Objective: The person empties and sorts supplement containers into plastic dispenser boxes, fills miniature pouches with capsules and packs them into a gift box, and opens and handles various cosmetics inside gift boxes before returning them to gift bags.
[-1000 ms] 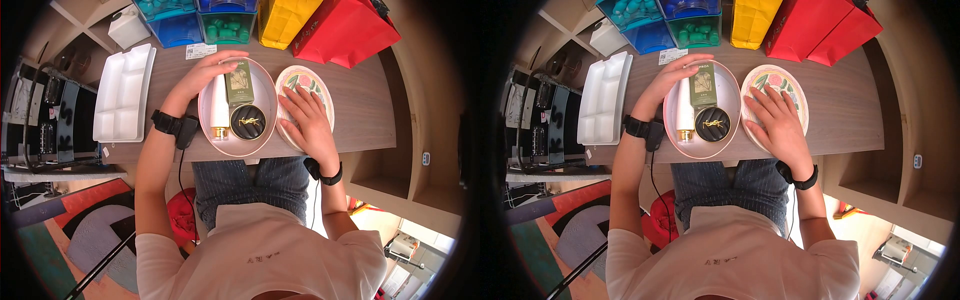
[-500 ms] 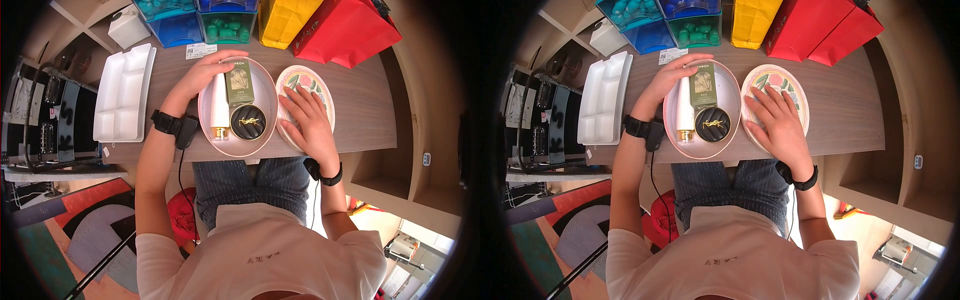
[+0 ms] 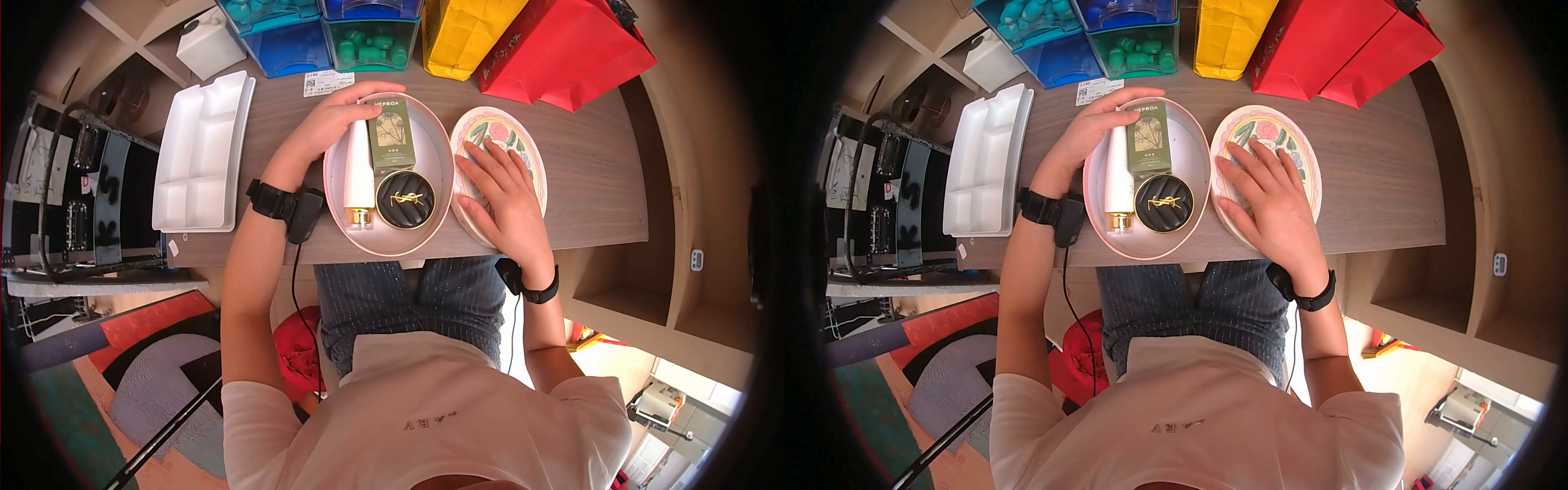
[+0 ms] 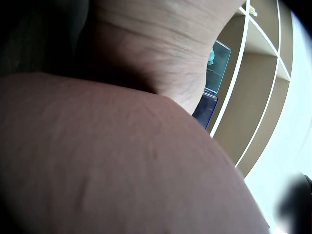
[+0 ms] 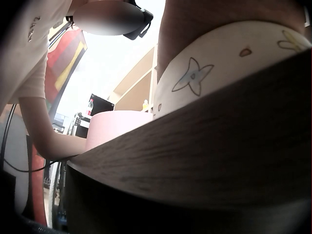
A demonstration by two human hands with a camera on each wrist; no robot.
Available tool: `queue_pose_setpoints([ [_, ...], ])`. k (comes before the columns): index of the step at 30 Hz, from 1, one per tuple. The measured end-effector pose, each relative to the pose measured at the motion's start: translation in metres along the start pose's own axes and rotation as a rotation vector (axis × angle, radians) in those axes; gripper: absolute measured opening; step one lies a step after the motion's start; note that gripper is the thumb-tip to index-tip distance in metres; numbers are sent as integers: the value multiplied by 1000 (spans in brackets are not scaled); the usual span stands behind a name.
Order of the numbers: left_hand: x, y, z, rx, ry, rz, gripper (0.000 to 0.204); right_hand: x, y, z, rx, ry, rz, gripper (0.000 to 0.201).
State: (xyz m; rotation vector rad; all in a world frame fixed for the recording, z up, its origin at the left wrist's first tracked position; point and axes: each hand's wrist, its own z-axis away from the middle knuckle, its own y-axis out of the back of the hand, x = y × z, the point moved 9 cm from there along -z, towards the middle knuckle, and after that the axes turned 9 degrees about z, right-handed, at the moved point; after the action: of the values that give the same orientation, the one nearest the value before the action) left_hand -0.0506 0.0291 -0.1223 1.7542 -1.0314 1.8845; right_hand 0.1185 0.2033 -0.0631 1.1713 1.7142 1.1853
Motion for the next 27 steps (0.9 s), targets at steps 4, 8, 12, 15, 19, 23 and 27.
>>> queue_pose_setpoints([
  [4,0,0,0,6,7,9,46,0,1,-1,0,-3,1,48],
  [8,0,0,1,0,20,25,43,-1,1,-1,11,-1,-8,48],
  [12,1,0,1,-6,-4,4,44,-1,3,-1,17,-5,-18,48],
  [15,1,-1,1,-5,3,8,44,-1,2,-1,17,-6,-19,48],
  [19,2,-1,1,1,-2,-11,44,-1,3,-1,16,-6,-20,48],
  [23,2,-1,1,0,4,-11,44,0,2,0,16,-2,-15,48],
  [27,-2,1,0,2,15,-8,44,-1,2,0,15,0,-15,48],
])
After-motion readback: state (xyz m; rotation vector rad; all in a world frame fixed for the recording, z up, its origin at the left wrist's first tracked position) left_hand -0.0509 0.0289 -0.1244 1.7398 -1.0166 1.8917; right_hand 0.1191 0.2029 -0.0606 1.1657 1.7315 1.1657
